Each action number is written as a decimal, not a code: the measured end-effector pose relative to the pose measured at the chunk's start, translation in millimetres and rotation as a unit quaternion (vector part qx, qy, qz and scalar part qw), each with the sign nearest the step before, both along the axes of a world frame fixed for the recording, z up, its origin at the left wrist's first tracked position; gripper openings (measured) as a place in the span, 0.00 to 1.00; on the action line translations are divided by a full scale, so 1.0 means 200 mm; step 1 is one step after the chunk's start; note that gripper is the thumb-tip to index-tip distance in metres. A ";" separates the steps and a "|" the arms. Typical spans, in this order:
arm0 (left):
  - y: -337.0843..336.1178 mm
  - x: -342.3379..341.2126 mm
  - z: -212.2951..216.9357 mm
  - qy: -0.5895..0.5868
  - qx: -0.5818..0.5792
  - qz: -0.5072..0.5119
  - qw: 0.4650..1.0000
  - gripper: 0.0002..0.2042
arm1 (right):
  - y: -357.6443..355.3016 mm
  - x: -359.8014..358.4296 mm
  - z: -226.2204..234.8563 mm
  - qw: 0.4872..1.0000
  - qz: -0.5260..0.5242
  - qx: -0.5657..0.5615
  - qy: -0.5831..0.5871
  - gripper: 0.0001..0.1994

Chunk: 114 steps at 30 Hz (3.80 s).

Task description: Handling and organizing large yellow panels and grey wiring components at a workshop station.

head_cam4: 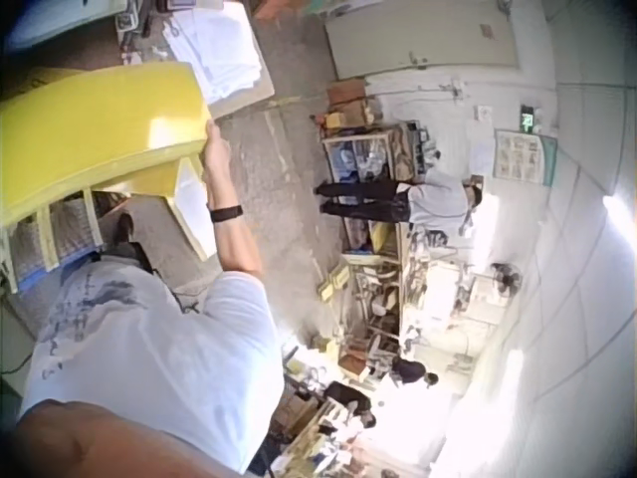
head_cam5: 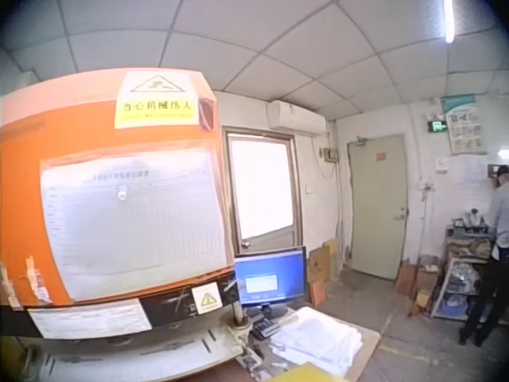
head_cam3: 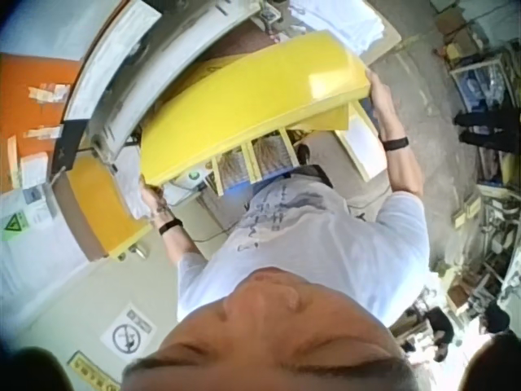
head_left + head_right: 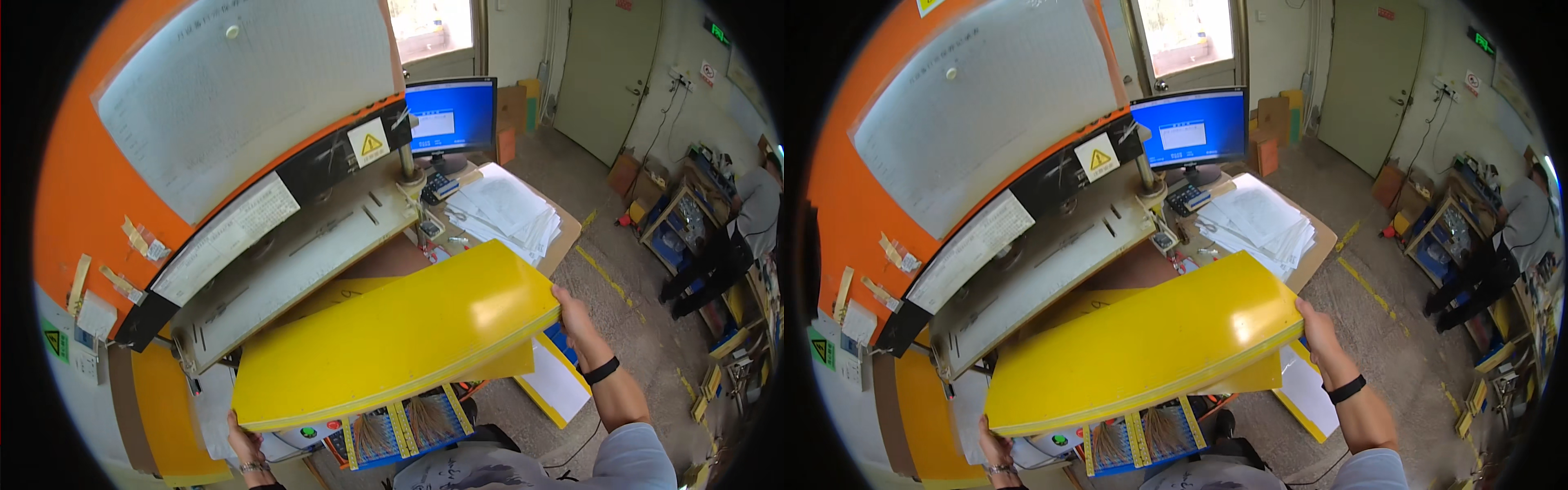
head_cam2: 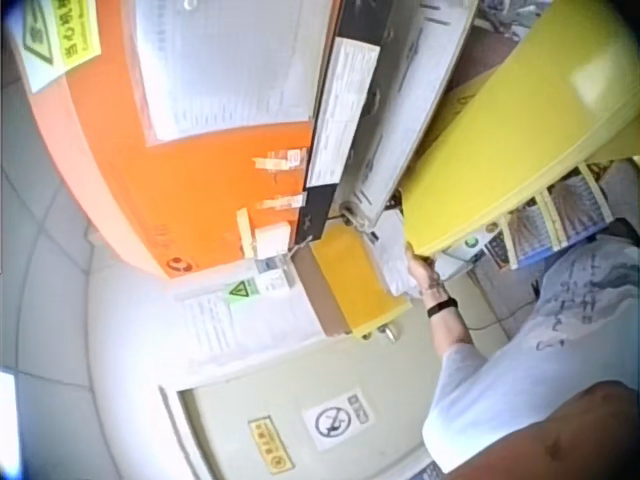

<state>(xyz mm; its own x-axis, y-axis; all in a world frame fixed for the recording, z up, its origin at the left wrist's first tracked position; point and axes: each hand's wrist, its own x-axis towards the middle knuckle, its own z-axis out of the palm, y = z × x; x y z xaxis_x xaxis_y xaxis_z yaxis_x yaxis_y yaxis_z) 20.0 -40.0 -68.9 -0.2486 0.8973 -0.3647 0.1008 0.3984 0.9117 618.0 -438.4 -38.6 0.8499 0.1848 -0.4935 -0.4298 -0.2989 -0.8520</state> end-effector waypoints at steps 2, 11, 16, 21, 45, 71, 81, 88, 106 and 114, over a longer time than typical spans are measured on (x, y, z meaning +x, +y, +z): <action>-0.01 -0.05 -0.03 -0.003 -0.009 0.006 1.000 0.27 | 0.01 -0.04 0.08 1.000 0.002 -0.004 0.007 0.29; 0.05 -0.15 -0.02 -0.011 0.015 0.014 1.000 0.29 | -0.10 -0.23 0.35 0.997 0.064 -0.044 -0.030 0.26; 0.11 -0.14 0.03 0.002 0.026 -0.015 1.000 0.28 | -0.15 -0.32 0.33 0.999 0.004 -0.046 -0.021 0.22; 0.17 -0.09 0.10 0.041 0.002 0.001 0.999 0.21 | -0.21 -0.37 0.31 0.999 -0.005 -0.036 0.007 0.20; 0.01 -0.02 0.52 0.146 0.003 0.015 0.989 0.24 | -0.05 0.04 0.42 0.993 0.081 -0.066 -0.047 0.34; 0.27 -0.30 -0.28 -0.345 0.247 0.052 0.904 0.18 | 0.15 0.04 0.45 0.993 0.042 -0.102 -0.051 0.30; 0.57 -0.05 -0.42 -0.362 0.307 -0.158 0.866 0.35 | 0.12 -0.01 0.42 0.993 -0.015 -0.109 -0.030 0.30; 0.55 -0.07 -0.48 -0.183 0.407 -0.141 0.884 0.06 | 0.02 0.11 0.24 0.994 0.032 0.100 0.019 0.32; 0.93 -0.55 -0.77 0.379 0.501 -0.221 0.746 0.09 | 0.40 0.34 -0.32 0.883 -0.042 0.462 -0.073 0.48; 0.89 -0.18 -0.66 0.270 0.356 -0.207 0.871 0.10 | 0.33 0.40 -0.39 0.868 0.035 0.489 -0.079 0.42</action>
<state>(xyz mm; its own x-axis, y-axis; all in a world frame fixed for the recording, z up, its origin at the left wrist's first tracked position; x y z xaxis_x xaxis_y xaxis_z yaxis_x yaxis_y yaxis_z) -16.8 137.1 -200.1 0.1871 0.9019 0.3892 0.5915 -0.4198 0.6884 697.0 -372.2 -116.7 0.8620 0.5044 0.0497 -0.2952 0.5792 -0.7599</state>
